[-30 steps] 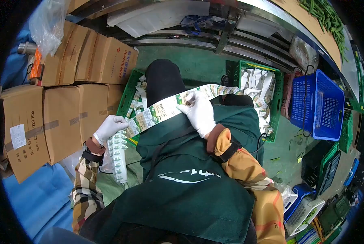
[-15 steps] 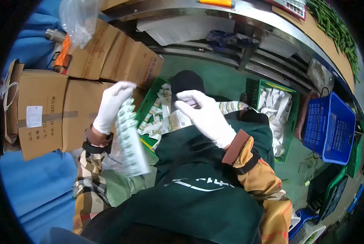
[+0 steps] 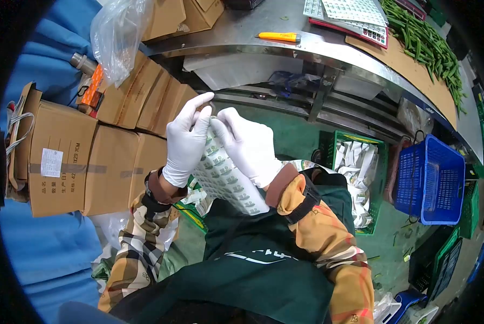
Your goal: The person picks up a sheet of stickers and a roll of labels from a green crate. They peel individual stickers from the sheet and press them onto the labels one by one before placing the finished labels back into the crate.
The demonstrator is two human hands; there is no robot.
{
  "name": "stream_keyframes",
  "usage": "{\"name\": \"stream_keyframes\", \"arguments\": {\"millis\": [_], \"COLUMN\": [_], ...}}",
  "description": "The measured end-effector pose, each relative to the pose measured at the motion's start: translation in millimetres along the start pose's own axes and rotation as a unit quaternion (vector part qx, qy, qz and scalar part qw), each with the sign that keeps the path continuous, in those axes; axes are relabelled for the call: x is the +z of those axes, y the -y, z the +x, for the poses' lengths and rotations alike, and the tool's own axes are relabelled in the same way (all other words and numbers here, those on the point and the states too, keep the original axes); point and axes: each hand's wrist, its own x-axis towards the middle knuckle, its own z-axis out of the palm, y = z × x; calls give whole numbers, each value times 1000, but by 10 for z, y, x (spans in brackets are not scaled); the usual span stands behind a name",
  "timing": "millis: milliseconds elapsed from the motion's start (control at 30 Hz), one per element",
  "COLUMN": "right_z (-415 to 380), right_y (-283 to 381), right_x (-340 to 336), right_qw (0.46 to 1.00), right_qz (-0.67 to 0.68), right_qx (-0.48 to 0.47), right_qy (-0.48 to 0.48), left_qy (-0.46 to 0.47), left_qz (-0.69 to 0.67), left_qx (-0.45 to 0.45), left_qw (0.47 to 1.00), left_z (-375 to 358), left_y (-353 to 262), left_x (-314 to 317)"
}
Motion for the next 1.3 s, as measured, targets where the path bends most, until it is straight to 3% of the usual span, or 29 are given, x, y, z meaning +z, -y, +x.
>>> {"name": "stream_keyframes", "arguments": {"millis": [300,467,500,533,567,600,667,733,767,800,867,1000,1033,1200,1300], "right_z": [-113,-156,-138,-133,-150,-185,-280,-480,-620,-752,-946,-1240,-1247,-1137,-1183], "right_y": [-35,140,229,261,191,69,-167,-408,-536,-621,-676,-885,-883,-696,-851], "right_x": [128,-92,-194,-278,-332,-446,-602,-632,-619,-584,-454,-268,-265,-117,59], "right_qw": [997,995,980,944,940,929,905,901,889,874,857,852,854,836,873], "right_qz": [-57,90,174,254,276,277,282,259,264,269,260,232,235,245,225], "right_qx": [-46,-26,91,206,192,240,316,347,375,402,444,466,459,484,425], "right_qy": [-20,-34,-32,-30,-67,-58,-40,-12,20,52,35,63,71,84,82], "left_qy": [13,27,60,110,161,213,415,478,486,480,467,478,506,460,429], "left_qz": [-85,-161,-147,-109,-72,-37,48,109,95,107,108,152,117,-13,-34], "left_qx": [-85,-143,-164,-128,-91,-55,-189,-134,-160,-126,-110,-179,-204,-267,-283], "left_qw": [993,976,974,980,980,975,889,861,854,861,871,846,830,847,857], "left_z": [-58,-27,-14,1,8,19,58,-77,-172,-233,-384,-400,-377,-359,-388], "left_y": [42,159,191,280,411,515,540,692,708,671,823,931,965,1090,1128], "left_x": [-12,-3,-73,-112,-111,-134,-255,-169,-83,-7,212,372,369,287,278]}}
